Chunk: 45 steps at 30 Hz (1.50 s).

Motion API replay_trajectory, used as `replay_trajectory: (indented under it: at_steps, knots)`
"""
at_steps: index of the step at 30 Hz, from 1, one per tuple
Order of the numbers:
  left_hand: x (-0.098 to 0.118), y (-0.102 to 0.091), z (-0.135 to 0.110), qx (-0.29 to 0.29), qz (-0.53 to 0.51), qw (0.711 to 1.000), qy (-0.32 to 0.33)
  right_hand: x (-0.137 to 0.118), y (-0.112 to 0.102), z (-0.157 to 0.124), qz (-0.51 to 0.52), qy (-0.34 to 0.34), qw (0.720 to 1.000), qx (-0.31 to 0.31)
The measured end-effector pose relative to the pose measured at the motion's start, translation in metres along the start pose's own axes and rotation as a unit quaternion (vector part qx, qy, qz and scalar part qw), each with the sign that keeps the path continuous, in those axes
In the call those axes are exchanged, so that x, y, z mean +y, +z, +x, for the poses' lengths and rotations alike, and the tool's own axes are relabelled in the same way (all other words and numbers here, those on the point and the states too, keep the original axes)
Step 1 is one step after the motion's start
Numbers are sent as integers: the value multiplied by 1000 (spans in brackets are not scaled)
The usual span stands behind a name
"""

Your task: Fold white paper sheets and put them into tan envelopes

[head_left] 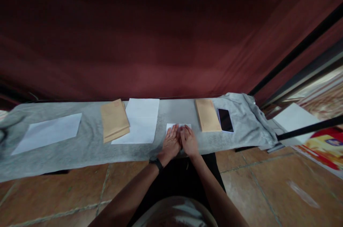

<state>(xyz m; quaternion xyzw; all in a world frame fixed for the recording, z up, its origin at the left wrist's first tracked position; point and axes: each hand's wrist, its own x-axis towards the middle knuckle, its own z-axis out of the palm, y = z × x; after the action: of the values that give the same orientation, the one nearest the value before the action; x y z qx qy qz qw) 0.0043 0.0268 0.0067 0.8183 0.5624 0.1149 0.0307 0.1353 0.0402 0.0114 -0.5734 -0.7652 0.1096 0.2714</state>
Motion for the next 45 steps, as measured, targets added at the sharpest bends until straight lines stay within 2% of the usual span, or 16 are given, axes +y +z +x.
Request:
replay_trajectory:
  at_steps: [3, 8, 17, 25, 29, 34, 36, 45]
  knots:
    - [-2, 0, 1, -6, 9, 1000, 11, -5, 9, 5, -29, -36, 998, -36]
    - [-4, -4, 0, -3, 3, 1000, 8, 1, 11, -1, -94, -36, 994, -40]
    - [-24, -7, -4, 38, -4, 998, -59, 16, 13, -10, -134, -39, 990, 17]
    - [-34, -7, -10, 33, 24, 996, -82, 30, 10, -26, -153, -45, 986, 54]
    - [-23, -6, -9, 27, 49, 993, -103, 31, 9, -30, -161, -48, 984, 66]
    - [12, 1, -12, 26, 22, 999, 2, 29, 9, -30, -160, -41, 985, 51]
    - [17, 3, -16, 27, 18, 999, 9, 29, 9, -30, -160, -40, 985, 49]
    - [-25, -5, -33, 47, 55, 995, -62, 34, 10, -38, -159, -39, 983, 87]
